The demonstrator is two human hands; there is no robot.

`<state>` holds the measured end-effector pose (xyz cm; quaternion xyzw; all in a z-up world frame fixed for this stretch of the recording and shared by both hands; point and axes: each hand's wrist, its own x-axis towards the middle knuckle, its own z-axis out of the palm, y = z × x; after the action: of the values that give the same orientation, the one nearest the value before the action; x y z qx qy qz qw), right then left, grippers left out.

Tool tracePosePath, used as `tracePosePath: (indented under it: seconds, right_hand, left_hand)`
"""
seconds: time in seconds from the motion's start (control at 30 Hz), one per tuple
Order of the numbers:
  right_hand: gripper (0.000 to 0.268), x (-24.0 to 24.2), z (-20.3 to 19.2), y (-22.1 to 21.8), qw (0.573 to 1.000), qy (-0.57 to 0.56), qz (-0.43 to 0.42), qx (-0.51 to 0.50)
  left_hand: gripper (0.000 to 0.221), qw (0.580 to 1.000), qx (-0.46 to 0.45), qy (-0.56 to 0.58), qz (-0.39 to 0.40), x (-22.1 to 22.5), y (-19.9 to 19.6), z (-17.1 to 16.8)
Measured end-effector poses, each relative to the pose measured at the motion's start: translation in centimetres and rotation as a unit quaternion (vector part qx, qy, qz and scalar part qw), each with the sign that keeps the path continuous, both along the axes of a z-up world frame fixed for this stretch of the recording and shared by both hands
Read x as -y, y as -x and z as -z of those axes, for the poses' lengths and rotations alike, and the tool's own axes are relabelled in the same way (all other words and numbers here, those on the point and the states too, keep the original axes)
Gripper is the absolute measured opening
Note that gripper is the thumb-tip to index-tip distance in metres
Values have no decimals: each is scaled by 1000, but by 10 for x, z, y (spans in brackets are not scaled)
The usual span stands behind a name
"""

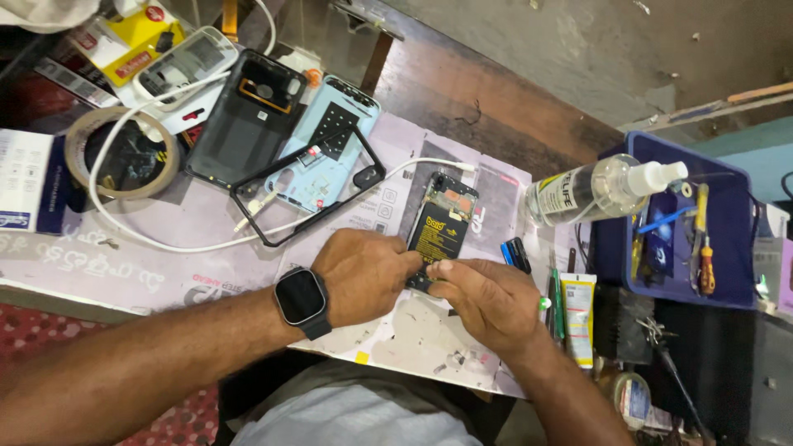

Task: The person detaches the battery and internal components from a disassembled mobile phone, then plugs in a charging cable to check for power before using a small tool to work on the internal circuitry.

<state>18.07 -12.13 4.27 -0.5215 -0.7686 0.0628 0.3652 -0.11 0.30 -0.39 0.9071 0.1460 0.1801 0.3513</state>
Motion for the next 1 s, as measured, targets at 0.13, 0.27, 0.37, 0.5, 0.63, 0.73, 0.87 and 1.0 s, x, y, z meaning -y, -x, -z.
tracePosePath:
  seconds: [0.13, 0.27, 0.37, 0.5, 0.63, 0.73, 0.87, 1.0]
  right_hand:
    - [33, 2, -1, 1, 997, 38, -16, -59]
    - [34, 4, 5, 1, 998, 38, 13, -48]
    - [36, 1, 2, 0, 998, 40, 1, -57]
    - [34, 1, 2, 3, 998, 41, 2, -46]
    - [32, 2, 1, 6, 999, 31, 9, -25]
    - [29, -2, -3, 10, 998, 51, 14, -45]
    - [28, -1, -7, 9, 998, 57, 17, -34]
    - [36, 6, -4, 4, 999, 46, 26, 6]
  left_hand:
    - [5, 1000, -9, 3, -2, -3, -2, -3]
    - [7, 1000, -3, 26, -1, -2, -1, -1]
    - [7, 999, -48, 16, -2, -3, -2, -5]
    - [8, 998, -44, 31, -10, -1, -1, -4]
    - [9, 999, -40, 9, -16, 3, -1, -1]
    - [8, 999, -51, -5, -19, 4, 0, -1]
    - [4, 999, -34, -22, -28, 5, -1, 3]
    - [7, 999, 8, -11, -29, 5, 2, 5]
